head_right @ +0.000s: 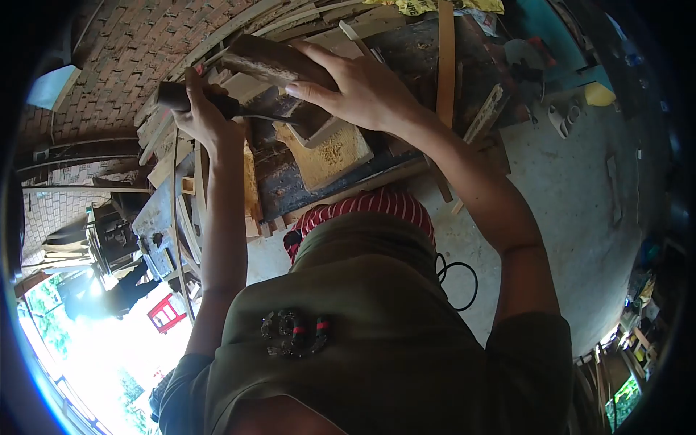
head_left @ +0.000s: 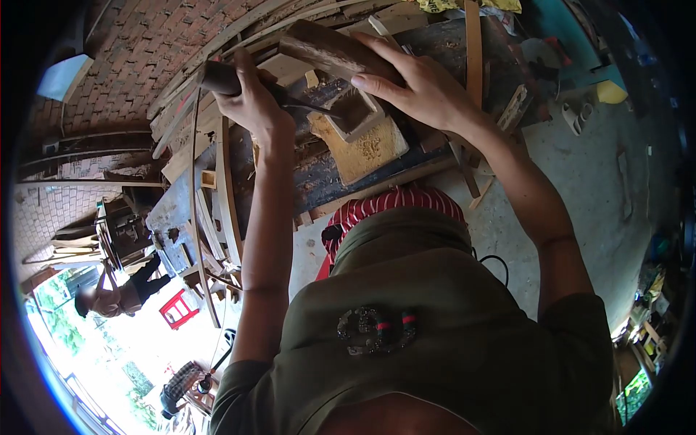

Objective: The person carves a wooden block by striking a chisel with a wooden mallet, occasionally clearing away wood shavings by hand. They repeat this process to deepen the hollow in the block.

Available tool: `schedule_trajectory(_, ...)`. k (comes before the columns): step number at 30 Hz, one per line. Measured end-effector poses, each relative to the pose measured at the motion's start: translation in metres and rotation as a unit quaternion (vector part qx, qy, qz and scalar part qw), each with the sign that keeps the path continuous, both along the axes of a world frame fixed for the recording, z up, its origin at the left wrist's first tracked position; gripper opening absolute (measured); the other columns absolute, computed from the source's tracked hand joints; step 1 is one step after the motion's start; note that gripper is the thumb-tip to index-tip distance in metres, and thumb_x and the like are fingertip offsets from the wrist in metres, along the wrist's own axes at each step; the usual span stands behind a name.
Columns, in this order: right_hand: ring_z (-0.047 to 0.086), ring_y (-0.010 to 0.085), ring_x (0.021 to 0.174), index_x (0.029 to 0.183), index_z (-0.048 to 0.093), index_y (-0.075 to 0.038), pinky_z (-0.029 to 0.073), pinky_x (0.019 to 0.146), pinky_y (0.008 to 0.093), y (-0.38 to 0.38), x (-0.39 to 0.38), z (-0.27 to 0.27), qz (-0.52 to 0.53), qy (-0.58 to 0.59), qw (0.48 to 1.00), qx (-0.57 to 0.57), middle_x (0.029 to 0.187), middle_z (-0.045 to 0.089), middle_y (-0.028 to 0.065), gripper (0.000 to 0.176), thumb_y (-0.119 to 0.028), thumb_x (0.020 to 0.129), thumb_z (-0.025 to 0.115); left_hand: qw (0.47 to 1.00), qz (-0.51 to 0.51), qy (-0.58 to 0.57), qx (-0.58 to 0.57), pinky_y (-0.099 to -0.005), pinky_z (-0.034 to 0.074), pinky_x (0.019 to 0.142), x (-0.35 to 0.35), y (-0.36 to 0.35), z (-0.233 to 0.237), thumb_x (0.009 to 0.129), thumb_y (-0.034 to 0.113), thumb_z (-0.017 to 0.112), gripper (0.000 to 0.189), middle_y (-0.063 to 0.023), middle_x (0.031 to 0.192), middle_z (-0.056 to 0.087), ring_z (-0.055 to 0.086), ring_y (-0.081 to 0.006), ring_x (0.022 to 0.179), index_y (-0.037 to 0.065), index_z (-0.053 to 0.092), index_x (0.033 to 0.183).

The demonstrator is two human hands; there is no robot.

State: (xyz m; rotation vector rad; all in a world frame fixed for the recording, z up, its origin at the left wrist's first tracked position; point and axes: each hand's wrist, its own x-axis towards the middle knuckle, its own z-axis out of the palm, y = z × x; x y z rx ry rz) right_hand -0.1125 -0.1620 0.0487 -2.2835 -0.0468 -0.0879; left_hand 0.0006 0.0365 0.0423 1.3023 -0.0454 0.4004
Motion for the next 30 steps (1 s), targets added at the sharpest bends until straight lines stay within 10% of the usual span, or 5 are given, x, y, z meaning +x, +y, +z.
schedule_trajectory(10, 0.066, 0.0330, 0.113, 0.148, 0.043, -0.009, 0.050, 0.095, 0.0399, -0.001, -0.006, -0.010, -0.014, -0.042, 0.998, 0.039, 0.126, 0.065, 0.0199, 0.071, -0.055, 0.095, 0.057, 0.924, -0.078, -0.181, 0.329, -0.0241, 0.050, 0.060, -0.031, -0.015, -0.033, 0.095, 0.023, 0.069, 0.042, -0.0091, 0.101, 0.055, 0.058, -0.0114, 0.067, 0.006, 0.040, 0.120)
schedule_trajectory(15, 0.067, 0.0310, 0.111, 0.147, 0.046, -0.009, 0.052, 0.093, 0.0382, -0.006, 0.001, 0.003, -0.029, -0.150, 0.987, 0.057, 0.125, 0.067, 0.0165, 0.068, -0.048, 0.094, 0.064, 0.948, -0.112, -0.171, 0.246, -0.0241, 0.050, 0.058, -0.041, -0.021, -0.041, 0.092, 0.017, 0.072, 0.042, -0.0075, 0.097, 0.055, 0.058, -0.0106, 0.067, 0.005, 0.039, 0.116)
schedule_trajectory(17, 0.073, 0.0293, 0.092, 0.147, 0.046, -0.009, 0.058, 0.082, 0.0396, -0.005, -0.005, 0.029, -0.021, -0.053, 0.995, 0.078, 0.103, 0.072, 0.0176, 0.074, -0.060, 0.094, 0.056, 0.940, -0.107, -0.187, 0.266, -0.0239, 0.050, 0.058, -0.039, -0.020, -0.040, 0.092, 0.015, 0.072, 0.042, -0.0071, 0.097, 0.055, 0.059, -0.0101, 0.068, 0.005, 0.039, 0.116)
schedule_trajectory(20, 0.072, 0.0246, 0.074, 0.154, 0.029, -0.003, 0.059, 0.059, 0.0338, -0.007, 0.002, 0.037, 0.047, -0.110, 0.983, 0.137, 0.112, 0.066, 0.0244, 0.072, -0.045, 0.101, 0.054, 0.958, -0.105, -0.127, 0.233, -0.0330, 0.052, 0.077, -0.033, -0.023, -0.038, 0.083, 0.028, 0.082, 0.055, -0.0128, 0.095, 0.065, 0.065, -0.0199, 0.083, 0.001, 0.046, 0.114)
schedule_trajectory(30, 0.072, 0.0276, 0.087, 0.154, 0.028, -0.005, 0.061, 0.073, 0.0386, 0.001, 0.003, 0.026, 0.060, -0.144, 0.978, 0.140, 0.131, 0.057, 0.0255, 0.073, -0.046, 0.101, 0.055, 0.975, -0.165, -0.102, 0.107, -0.0280, 0.051, 0.070, -0.032, -0.017, -0.041, 0.085, 0.032, 0.082, 0.050, -0.0045, 0.087, 0.062, 0.061, -0.0143, 0.072, 0.005, 0.046, 0.108)
